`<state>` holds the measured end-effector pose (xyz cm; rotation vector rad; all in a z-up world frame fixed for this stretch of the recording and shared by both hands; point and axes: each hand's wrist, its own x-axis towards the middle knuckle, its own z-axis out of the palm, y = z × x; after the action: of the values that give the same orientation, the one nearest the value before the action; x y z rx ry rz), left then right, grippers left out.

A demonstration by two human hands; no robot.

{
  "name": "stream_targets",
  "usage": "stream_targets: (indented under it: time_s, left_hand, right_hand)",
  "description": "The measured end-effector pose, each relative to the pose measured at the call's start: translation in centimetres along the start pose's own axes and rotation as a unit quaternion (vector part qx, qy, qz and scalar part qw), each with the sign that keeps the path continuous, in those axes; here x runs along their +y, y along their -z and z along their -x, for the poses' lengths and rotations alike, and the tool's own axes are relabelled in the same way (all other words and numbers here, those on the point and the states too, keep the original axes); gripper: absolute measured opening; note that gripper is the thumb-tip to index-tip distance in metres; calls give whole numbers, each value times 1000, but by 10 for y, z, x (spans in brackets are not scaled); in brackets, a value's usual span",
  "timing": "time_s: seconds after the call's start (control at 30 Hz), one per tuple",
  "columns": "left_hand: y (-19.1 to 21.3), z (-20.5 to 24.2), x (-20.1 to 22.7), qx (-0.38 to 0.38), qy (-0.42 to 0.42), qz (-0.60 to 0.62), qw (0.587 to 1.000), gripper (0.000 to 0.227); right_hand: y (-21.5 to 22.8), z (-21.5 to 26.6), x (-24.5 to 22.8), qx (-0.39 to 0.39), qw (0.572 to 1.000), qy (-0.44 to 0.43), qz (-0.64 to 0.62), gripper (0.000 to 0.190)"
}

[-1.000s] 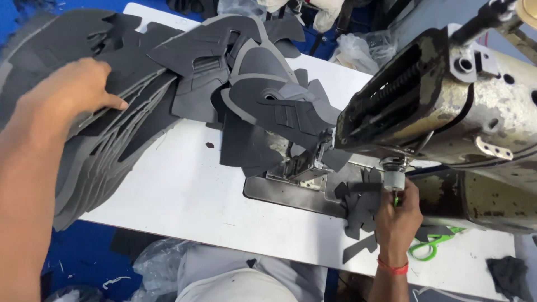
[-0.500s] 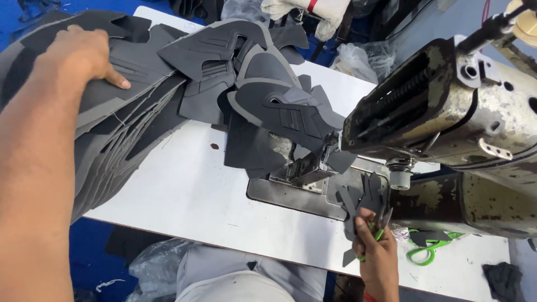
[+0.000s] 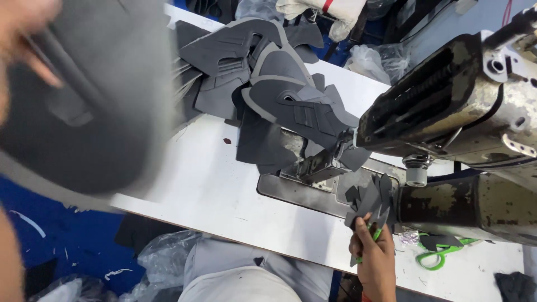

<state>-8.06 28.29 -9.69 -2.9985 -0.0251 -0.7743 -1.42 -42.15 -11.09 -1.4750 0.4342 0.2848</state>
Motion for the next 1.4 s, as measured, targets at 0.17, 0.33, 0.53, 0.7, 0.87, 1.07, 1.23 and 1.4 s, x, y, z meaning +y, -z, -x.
stream_targets:
  time_s: [0.17, 0.33, 0.53, 0.7, 0.87, 1.07, 1.23, 1.4]
  left_hand:
    - [136, -52, 311, -165, 182, 597, 764, 33]
    - [53, -6, 407, -260, 212, 732, 593, 26]
    - [36, 3, 449, -277, 219, 759, 547, 22]
    - [44, 0, 460, -306, 249, 758, 519, 25]
    - [42, 6, 460, -321, 261, 763, 496, 15]
    - [44, 7, 457, -335, 255, 756, 502, 20]
    - [50, 2, 456, -347, 244, 741, 520, 25]
    - [49, 0, 456, -349, 237, 737, 528, 27]
  right_hand:
    - [0, 19, -9, 45, 997, 61, -29, 14]
    - [15, 42, -18, 68, 989, 126, -43, 20]
    - [4, 71, -26, 91, 985, 141, -30, 32]
    - [-15, 79, -9, 74, 991, 111, 14, 27]
    - [-39, 86, 6, -13, 992, 123, 13, 11]
    - [-53, 95, 15, -12, 989, 105, 104, 16]
    - [-59, 101, 7, -6, 975, 156, 158, 17]
    - [-62, 104, 4, -11, 937, 273, 219, 16]
